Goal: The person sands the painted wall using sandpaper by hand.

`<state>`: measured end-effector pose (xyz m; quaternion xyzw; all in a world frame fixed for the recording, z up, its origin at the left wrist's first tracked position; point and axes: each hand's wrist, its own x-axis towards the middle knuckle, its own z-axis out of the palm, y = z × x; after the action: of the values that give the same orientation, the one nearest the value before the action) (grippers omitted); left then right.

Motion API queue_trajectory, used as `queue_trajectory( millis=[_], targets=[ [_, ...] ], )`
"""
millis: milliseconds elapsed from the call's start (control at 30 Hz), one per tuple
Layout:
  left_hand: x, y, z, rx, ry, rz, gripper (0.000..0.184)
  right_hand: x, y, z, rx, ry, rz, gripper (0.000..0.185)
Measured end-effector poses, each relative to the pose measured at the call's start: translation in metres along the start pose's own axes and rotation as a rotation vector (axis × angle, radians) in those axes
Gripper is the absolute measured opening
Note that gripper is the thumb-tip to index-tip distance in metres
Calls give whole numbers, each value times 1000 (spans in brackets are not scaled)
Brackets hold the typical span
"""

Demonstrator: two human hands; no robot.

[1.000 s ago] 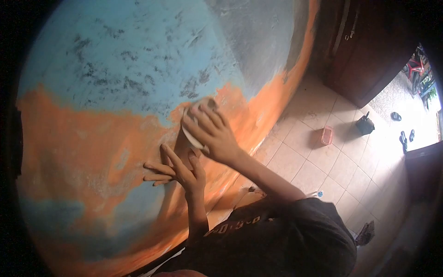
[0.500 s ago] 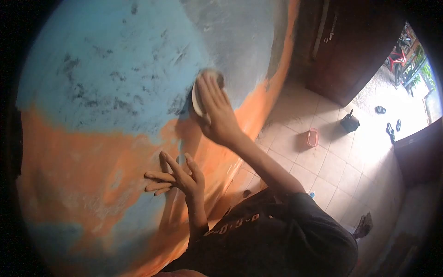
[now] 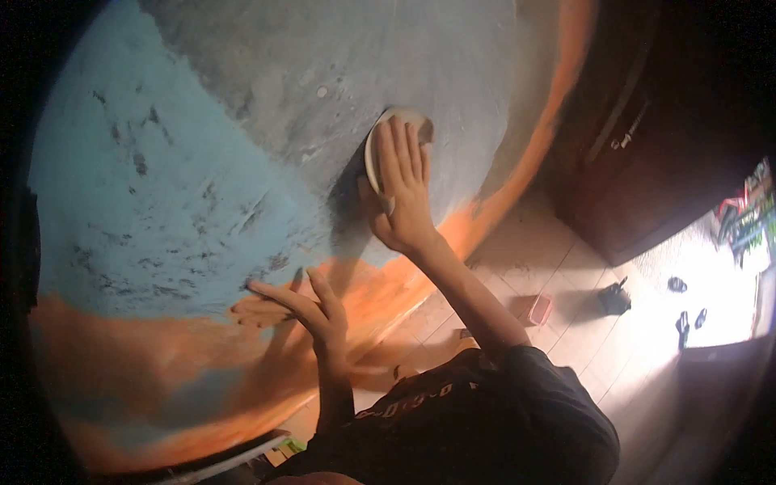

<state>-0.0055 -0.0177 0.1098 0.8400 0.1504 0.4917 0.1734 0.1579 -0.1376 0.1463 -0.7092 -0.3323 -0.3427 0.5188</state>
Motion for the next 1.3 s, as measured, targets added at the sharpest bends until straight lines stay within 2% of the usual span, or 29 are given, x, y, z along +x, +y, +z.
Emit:
queue_trajectory(
  millis=[67,133,167,200,267,367,400,467,533,600,700,733,767,800,900,933,967,1000,1033,1067,1167,1233,1300],
  targets=[
    [12,18,0,10,48,-32,87,-6,10,2,6,-16,8,79],
    [32,36,3,440,71,-35,87,-39,28,15,-1,-68,-19,79],
    [44,39,5,307,84,30,88,-60,30,20,-5,-134,-12,82],
    [53,45,1,319,94,30,88,-70,19,15,15,-228,4,84],
    [63,53,-5,324,68,55,85,-68,28,10,-43,-273,-14,87],
    [55,55,-12,350,-15,29,79,3,18,-18,-36,-88,-91,82],
    [52,50,-8,340,2,37,79,22,17,-27,-24,-86,-84,79],
    [36,30,9,522,34,181,75,37,13,-34,-3,-62,-88,78],
    [19,15,28,496,59,211,73,18,22,-26,12,-72,-138,77],
    [0,5,43,537,26,234,70,-30,31,-7,-48,-174,-73,81],
    [-13,-7,50,571,1,251,70,-50,22,-18,-179,-378,-43,75],
    [-18,-5,52,600,-18,249,71,-36,27,-25,-177,-382,-44,75],
    [-21,-3,52,607,-21,245,71,-14,32,-30,-101,-263,-68,76],
    [-23,0,53,584,-35,207,75,6,37,-35,-22,-144,-91,78],
    [-31,7,66,546,-57,99,82,41,41,-51,199,-14,-48,63],
    [-30,15,74,518,-74,38,86,39,51,-50,208,-15,-59,63],
    [-30,24,83,521,-63,35,86,28,68,-43,170,-43,-147,66],
    [-31,41,95,418,-84,-64,87,21,80,-45,131,-67,-235,69],
    [-31,56,108,313,-108,-163,89,8,91,-48,64,-167,-240,74],
    [-31,71,118,315,-103,-167,89,5,96,-60,-88,-354,-268,77],
    [-24,106,148,209,-231,-195,89,46,136,-84,-83,-366,-326,76],
    [-18,127,159,201,-215,-186,89,90,149,-101,-6,-118,-303,79],
    [-11,146,173,196,-187,-189,88,105,159,-110,11,-146,-333,79]
  ],
)
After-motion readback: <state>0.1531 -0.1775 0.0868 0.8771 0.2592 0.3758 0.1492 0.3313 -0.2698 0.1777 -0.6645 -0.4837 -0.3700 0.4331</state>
